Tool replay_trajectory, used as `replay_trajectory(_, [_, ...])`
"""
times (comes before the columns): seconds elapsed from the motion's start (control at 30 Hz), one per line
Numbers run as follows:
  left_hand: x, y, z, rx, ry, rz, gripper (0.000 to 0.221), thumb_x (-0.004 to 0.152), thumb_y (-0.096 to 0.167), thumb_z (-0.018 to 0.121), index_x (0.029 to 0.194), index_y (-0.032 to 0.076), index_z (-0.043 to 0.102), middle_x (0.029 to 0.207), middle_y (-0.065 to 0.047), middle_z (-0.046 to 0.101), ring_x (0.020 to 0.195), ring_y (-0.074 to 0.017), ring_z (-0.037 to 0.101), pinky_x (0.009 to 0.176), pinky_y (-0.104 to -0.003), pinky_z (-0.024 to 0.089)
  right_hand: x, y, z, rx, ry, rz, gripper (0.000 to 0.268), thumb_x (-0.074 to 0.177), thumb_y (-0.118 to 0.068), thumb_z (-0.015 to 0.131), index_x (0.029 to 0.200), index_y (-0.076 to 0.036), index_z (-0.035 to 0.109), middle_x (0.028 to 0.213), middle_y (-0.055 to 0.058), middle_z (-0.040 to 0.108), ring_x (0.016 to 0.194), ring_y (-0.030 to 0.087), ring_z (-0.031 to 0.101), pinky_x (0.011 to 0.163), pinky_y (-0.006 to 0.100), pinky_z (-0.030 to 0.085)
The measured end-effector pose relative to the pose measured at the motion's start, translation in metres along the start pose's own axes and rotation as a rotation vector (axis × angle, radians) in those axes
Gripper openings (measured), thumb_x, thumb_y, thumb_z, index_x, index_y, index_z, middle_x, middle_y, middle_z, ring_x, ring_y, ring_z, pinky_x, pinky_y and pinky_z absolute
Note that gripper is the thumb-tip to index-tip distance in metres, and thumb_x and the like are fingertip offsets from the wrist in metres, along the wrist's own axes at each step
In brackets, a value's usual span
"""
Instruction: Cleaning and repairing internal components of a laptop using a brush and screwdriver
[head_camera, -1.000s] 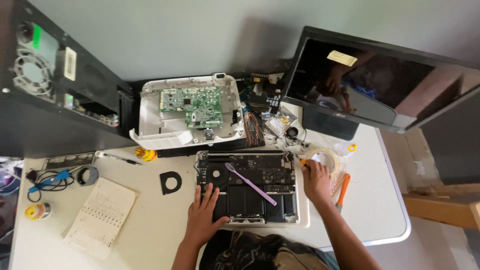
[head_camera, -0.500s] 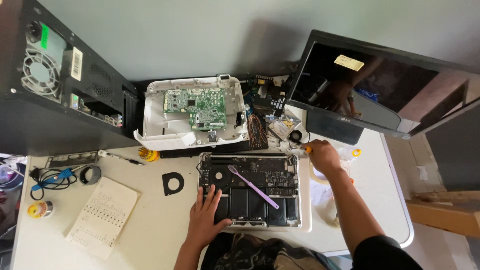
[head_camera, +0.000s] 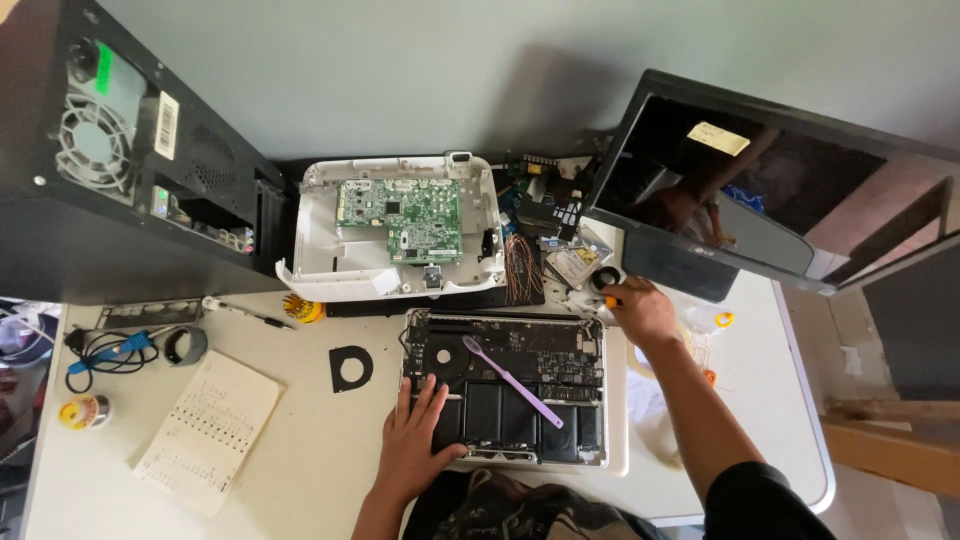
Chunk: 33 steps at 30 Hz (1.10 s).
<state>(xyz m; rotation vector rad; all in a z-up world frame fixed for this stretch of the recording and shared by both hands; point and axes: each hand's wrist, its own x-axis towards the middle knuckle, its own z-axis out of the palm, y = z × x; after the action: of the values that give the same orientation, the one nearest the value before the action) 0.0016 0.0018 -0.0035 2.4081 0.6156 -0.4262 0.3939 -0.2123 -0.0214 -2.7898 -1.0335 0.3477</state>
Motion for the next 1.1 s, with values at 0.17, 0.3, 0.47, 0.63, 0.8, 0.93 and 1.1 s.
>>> replay_trajectory(0.17, [0.000, -0.002, 0.003, 0.002, -0.010, 0.000, 0.101, 0.086, 0.080, 0.052, 0.164, 0.026, 0.019, 0.174, 0.005, 0.003, 0.160, -0.0301, -0.012, 0.119, -0.060, 0.017, 0.013, 0.006, -0.002, 0.226, 0.199, 0.016, 0.036, 0.087, 0.006, 0.057, 0.105, -0.014, 0.080, 0.115, 0.008, 0.080, 0.036, 0.001, 0.052, 0.025, 0.016, 0.033])
replay_trajectory(0.3, [-0.002, 0.002, -0.002, -0.009, 0.002, 0.001, 0.099, 0.086, 0.078, 0.054, 0.164, 0.026, 0.021, 0.175, 0.005, 0.004, 0.160, -0.0298, -0.012, 0.119, -0.059, 0.017, 0.030, 0.018, 0.012, 0.150, 0.208, 0.093, 0.025, 0.092, -0.014, 0.064, 0.108, -0.027, 0.079, 0.094, -0.001, 0.080, 0.070, 0.019, 0.072, 0.054, 0.036, 0.059])
replay_trajectory(0.47, [0.000, 0.002, -0.002, 0.011, -0.027, -0.028, 0.095, 0.089, 0.069, 0.063, 0.164, 0.028, 0.020, 0.175, 0.008, 0.001, 0.160, -0.0279, -0.014, 0.120, -0.058, 0.017, 0.029, 0.015, 0.004, 0.217, 0.143, 0.084, 0.025, 0.094, -0.020, 0.067, 0.117, -0.028, 0.074, 0.105, -0.002, 0.079, 0.077, 0.024, 0.074, 0.066, 0.039, 0.059])
replay_trajectory(0.63, [-0.002, 0.005, -0.006, -0.028, -0.027, -0.034, 0.097, 0.087, 0.069, 0.063, 0.164, 0.028, 0.021, 0.175, 0.008, 0.003, 0.161, -0.0265, -0.013, 0.116, -0.057, 0.024, -0.014, -0.024, -0.033, 0.235, -0.136, 0.195, 0.030, 0.104, -0.013, 0.055, 0.129, -0.023, 0.069, 0.098, 0.008, 0.081, 0.038, 0.002, 0.045, 0.030, 0.016, 0.039])
replay_trajectory(0.8, [-0.001, 0.004, -0.004, 0.007, -0.045, -0.047, 0.098, 0.087, 0.070, 0.063, 0.164, 0.029, 0.019, 0.175, 0.009, -0.001, 0.161, -0.0269, -0.014, 0.113, -0.059, 0.029, -0.042, -0.038, -0.022, 0.151, -0.186, 0.191, 0.031, 0.099, -0.042, 0.062, 0.124, -0.027, 0.072, 0.096, 0.005, 0.081, 0.059, 0.015, 0.072, 0.048, 0.027, 0.061])
replay_trajectory(0.93, [-0.003, 0.004, -0.008, 0.008, -0.059, -0.042, 0.097, 0.088, 0.067, 0.066, 0.164, 0.030, 0.018, 0.175, 0.009, -0.002, 0.161, -0.0265, -0.014, 0.110, -0.060, 0.032, -0.045, -0.032, -0.011, 0.076, -0.121, 0.136, 0.032, 0.098, -0.050, 0.060, 0.119, -0.029, 0.074, 0.073, 0.002, 0.077, 0.045, 0.011, 0.068, 0.034, 0.022, 0.054])
replay_trajectory(1.1, [-0.004, 0.007, -0.011, 0.013, -0.083, -0.059, 0.097, 0.089, 0.065, 0.065, 0.164, 0.029, 0.018, 0.175, 0.009, -0.003, 0.161, -0.0269, -0.015, 0.109, -0.061, 0.034, -0.033, -0.036, -0.024, 0.172, -0.141, 0.102, 0.023, 0.093, -0.037, 0.069, 0.107, -0.019, 0.076, 0.099, 0.006, 0.077, 0.079, 0.020, 0.074, 0.063, 0.033, 0.065])
